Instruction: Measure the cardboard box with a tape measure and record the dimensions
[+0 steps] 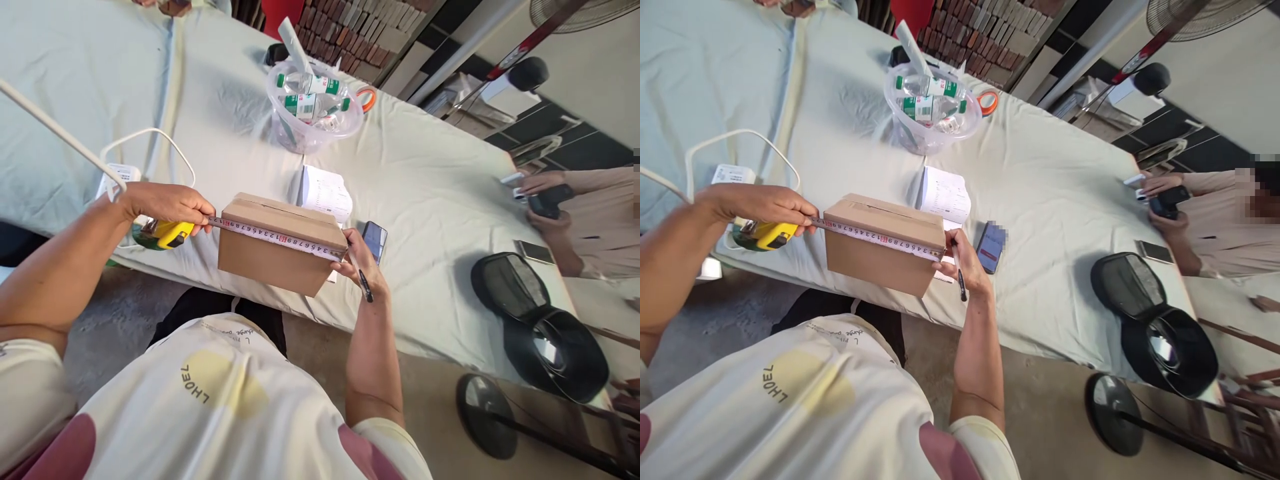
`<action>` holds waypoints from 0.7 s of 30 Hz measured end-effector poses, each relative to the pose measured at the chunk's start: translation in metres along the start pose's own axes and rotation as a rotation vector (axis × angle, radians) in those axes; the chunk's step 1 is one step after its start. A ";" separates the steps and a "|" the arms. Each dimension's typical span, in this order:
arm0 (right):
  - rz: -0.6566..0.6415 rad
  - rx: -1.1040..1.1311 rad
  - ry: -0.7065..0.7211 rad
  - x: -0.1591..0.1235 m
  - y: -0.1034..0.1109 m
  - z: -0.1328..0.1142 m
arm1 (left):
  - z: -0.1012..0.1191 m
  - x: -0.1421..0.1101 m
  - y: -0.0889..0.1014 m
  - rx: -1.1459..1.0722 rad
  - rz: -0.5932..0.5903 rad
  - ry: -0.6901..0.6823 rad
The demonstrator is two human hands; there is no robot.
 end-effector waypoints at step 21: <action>0.573 0.428 -0.015 0.043 -0.027 0.036 | -0.020 0.031 -0.124 -0.727 0.254 -0.144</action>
Point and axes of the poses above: each hand's wrist, its own x-axis towards the middle knuckle, its own y-axis out of the back of the hand, z = x × y, the point moved 5 cm from there along x, towards the middle knuckle, and after that the axes turned 2 degrees about -z, right-handed, at the moved point
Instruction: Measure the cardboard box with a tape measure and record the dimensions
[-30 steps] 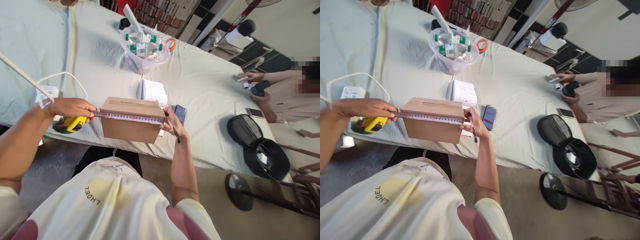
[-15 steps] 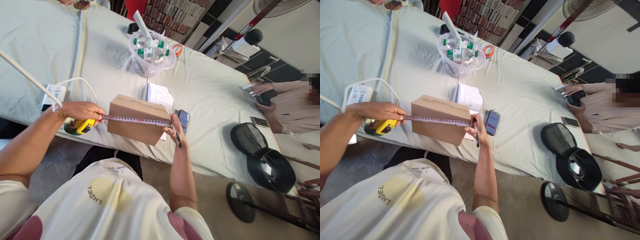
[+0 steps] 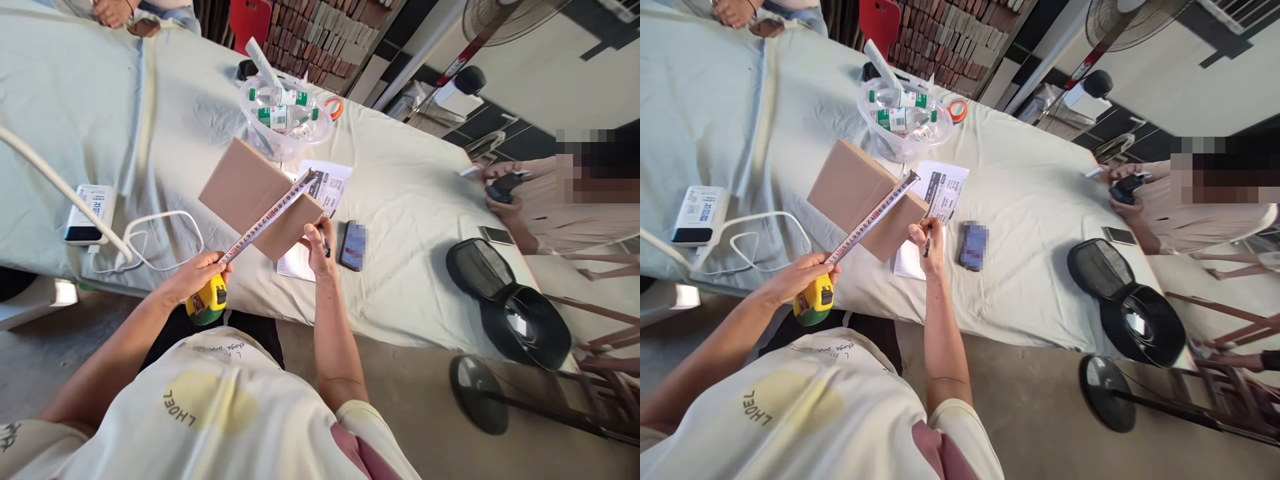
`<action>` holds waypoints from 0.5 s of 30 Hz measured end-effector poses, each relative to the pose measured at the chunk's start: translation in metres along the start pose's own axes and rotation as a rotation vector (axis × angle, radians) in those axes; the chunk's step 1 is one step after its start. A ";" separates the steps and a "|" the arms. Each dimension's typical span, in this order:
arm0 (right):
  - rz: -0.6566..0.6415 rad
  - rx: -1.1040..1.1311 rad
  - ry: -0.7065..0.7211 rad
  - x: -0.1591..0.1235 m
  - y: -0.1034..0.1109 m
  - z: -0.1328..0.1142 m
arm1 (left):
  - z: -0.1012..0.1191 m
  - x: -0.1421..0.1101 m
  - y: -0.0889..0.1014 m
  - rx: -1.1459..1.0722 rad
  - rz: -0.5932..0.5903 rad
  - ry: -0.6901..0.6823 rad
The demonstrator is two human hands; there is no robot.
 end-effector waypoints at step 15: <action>0.007 -0.066 0.078 0.027 -0.020 0.007 | -0.008 -0.004 0.009 -0.047 0.050 0.000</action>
Point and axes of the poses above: each hand's wrist, its own x-axis towards the middle knuckle, its own y-axis out of the back of the hand, z = x × y, the point moved 5 cm from there along x, towards the middle knuckle, and after that the axes turned 2 degrees about -z, right-handed, at the moved point
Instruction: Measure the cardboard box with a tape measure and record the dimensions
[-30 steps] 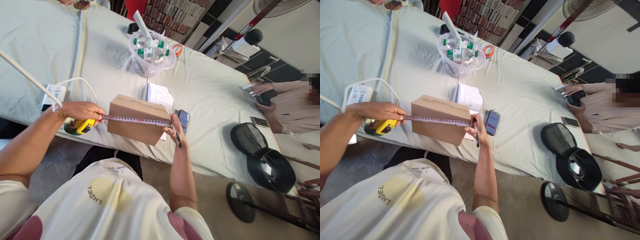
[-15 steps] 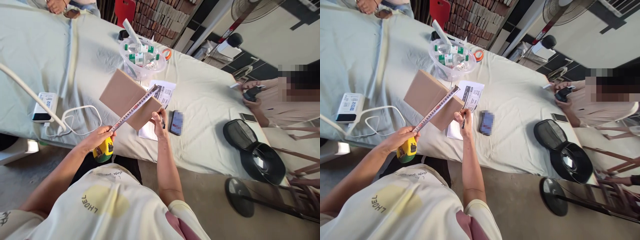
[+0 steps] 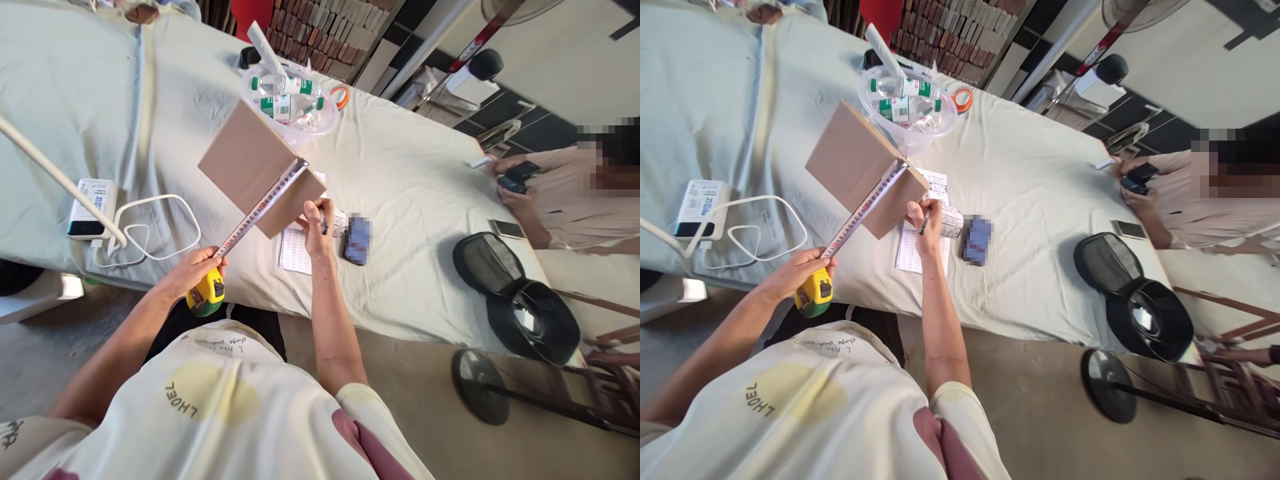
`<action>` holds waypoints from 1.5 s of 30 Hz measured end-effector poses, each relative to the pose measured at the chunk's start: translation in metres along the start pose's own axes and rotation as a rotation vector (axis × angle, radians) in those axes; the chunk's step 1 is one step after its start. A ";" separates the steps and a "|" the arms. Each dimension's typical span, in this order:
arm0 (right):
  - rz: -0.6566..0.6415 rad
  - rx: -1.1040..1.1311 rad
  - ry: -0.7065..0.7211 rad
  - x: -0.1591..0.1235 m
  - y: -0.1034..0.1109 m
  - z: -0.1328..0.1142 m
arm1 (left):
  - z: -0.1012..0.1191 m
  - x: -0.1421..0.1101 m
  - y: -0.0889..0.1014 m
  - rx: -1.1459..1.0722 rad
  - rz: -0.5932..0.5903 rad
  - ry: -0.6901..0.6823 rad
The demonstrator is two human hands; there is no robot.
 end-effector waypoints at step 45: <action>0.098 0.050 -0.045 0.057 0.140 0.056 | 0.071 0.144 -0.098 -0.281 -0.029 -0.152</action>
Point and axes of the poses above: each hand's wrist, its own x-axis towards the middle knuckle, its own y-axis out of the back of the hand, z = x × y, the point moved 5 cm from there along x, towards the middle knuckle, and after that the axes turned 2 degrees about -z, right-handed, at the moved point
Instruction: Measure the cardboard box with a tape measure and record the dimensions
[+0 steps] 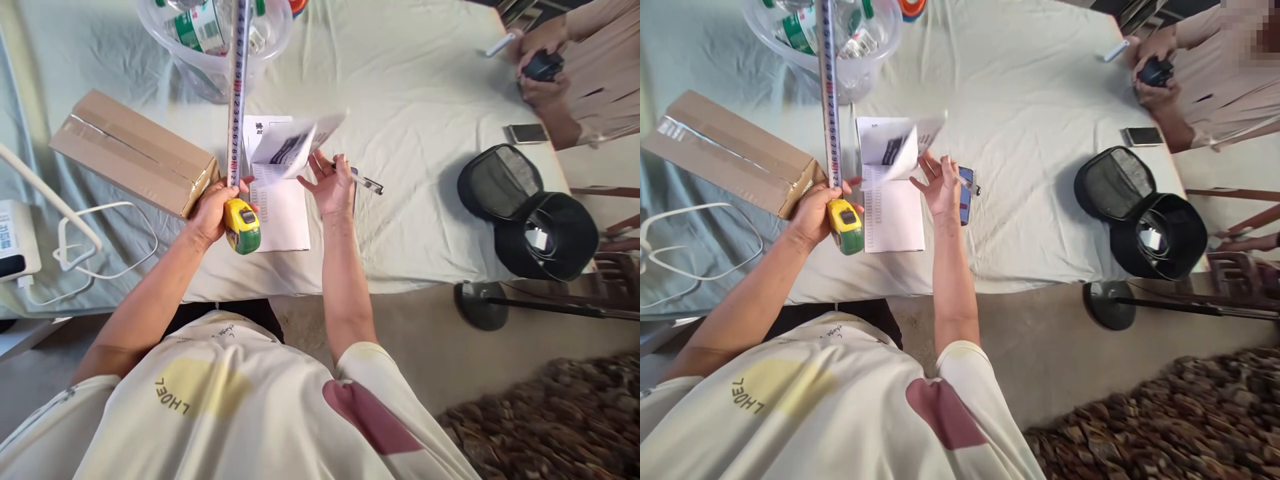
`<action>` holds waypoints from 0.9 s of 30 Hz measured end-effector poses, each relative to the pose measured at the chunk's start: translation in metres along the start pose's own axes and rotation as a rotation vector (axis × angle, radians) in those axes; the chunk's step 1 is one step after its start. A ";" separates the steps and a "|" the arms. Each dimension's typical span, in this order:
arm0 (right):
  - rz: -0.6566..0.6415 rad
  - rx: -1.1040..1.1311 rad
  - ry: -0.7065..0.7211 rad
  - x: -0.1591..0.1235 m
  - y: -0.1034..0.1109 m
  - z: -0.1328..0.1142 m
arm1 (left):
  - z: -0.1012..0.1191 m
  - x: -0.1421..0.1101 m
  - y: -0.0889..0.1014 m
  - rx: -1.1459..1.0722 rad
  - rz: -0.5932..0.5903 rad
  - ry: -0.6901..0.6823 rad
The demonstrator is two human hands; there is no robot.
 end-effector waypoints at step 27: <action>0.433 -1.141 -0.225 -0.054 0.066 0.013 | -0.039 0.078 -0.013 -0.199 0.009 0.156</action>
Point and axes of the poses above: each hand's wrist, its own x-axis towards the middle knuckle, its own y-axis out of the back of the hand, z = x × y, the point moved 5 cm from there along x, towards the middle knuckle, and after that the axes turned 2 degrees about -z, right-handed, at the moved point
